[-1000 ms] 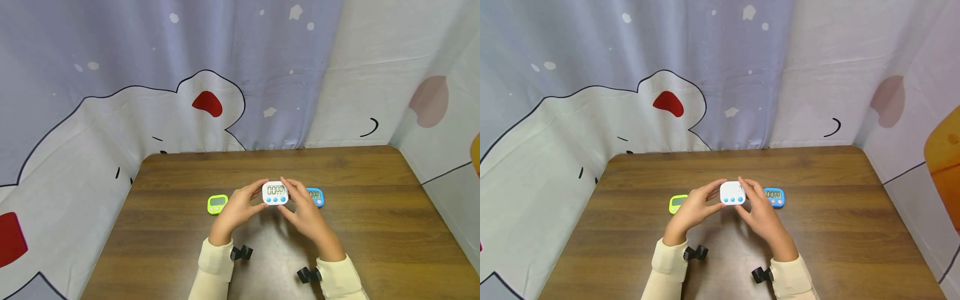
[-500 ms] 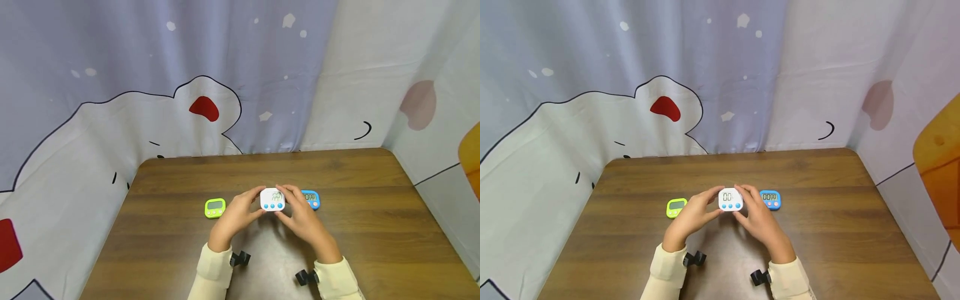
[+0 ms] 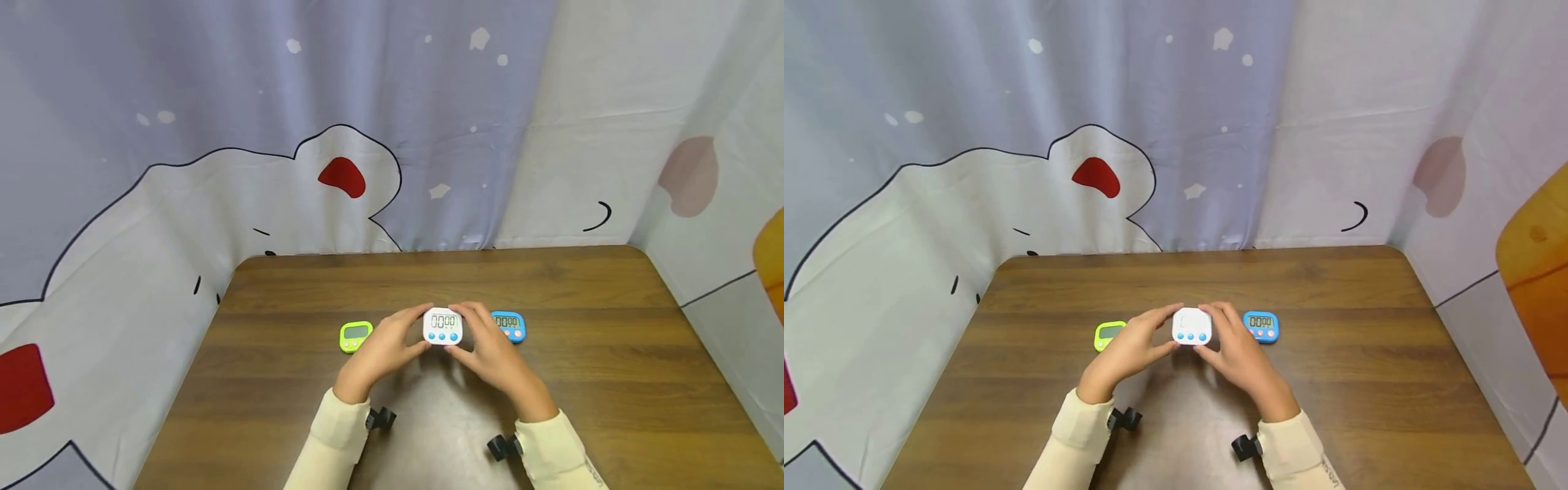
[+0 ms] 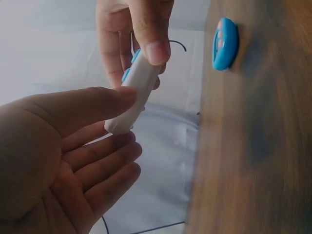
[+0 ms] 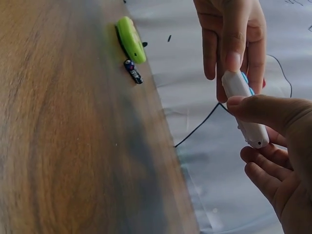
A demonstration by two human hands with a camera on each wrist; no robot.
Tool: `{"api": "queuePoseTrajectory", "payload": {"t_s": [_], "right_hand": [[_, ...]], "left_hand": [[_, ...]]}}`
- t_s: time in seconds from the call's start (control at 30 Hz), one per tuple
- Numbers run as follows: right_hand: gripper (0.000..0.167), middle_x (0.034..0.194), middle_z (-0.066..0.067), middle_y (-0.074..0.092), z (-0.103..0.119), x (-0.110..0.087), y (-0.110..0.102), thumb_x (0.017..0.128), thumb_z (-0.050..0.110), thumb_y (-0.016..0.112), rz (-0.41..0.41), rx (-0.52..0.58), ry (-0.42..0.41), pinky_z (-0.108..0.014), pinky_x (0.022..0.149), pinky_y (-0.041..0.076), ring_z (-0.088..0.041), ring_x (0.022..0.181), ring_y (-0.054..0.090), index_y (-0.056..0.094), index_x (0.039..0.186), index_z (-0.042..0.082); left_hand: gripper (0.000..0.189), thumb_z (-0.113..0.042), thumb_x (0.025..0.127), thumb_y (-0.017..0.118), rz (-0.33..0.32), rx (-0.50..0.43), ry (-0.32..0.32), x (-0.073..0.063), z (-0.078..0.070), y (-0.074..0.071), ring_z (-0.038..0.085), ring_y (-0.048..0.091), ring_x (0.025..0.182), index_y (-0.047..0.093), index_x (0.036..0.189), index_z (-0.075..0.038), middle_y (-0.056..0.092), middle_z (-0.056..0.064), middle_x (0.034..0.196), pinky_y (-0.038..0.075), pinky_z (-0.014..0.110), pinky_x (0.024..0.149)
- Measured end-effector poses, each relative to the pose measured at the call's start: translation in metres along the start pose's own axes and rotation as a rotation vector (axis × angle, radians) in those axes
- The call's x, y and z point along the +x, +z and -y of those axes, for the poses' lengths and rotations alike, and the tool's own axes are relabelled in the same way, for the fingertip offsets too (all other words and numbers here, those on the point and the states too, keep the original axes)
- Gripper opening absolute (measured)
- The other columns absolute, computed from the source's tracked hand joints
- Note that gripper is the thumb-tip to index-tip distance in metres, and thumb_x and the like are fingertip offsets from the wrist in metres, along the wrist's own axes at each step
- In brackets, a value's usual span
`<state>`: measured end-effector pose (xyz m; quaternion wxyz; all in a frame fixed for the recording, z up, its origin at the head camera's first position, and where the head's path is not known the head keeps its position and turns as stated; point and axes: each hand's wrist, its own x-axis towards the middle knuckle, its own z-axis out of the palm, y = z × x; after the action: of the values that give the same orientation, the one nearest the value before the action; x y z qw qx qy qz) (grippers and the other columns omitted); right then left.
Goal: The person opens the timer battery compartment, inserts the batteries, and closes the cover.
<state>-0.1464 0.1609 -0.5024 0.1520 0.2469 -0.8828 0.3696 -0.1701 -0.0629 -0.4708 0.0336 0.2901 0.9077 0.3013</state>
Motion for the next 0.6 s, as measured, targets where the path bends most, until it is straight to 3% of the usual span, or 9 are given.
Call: {"api": "queuePoseTrajectory", "payload": {"t_s": [0.3, 0.6], "right_hand": [[0.069, 0.129, -0.008, 0.049, -0.011, 0.003, 0.005, 0.078, 0.023, 0.084, 0.055, -0.006, 0.084, -0.044, 0.097, 0.047, -0.025, 0.117, 0.052, 0.049, 0.136, 0.007], [0.068, 0.128, -0.01, 0.049, -0.027, 0.003, 0.016, 0.079, 0.024, 0.083, 0.147, -0.006, 0.162, -0.045, 0.096, 0.046, -0.026, 0.114, 0.052, 0.049, 0.135, 0.006]], "left_hand": [[0.077, -0.027, 0.087, 0.075, 0.015, 0.053, -0.023, -0.004, 0.017, -0.012, 0.021, 0.046, 0.131, 0.034, 0.152, -0.016, 0.045, 0.007, 0.146, 0.043, 0.038, 0.104], [0.081, -0.027, 0.086, 0.076, 0.069, 0.161, -0.113, -0.018, 0.052, -0.025, 0.024, 0.043, 0.134, 0.032, 0.153, -0.016, 0.042, 0.008, 0.149, 0.041, 0.04, 0.106]]}}
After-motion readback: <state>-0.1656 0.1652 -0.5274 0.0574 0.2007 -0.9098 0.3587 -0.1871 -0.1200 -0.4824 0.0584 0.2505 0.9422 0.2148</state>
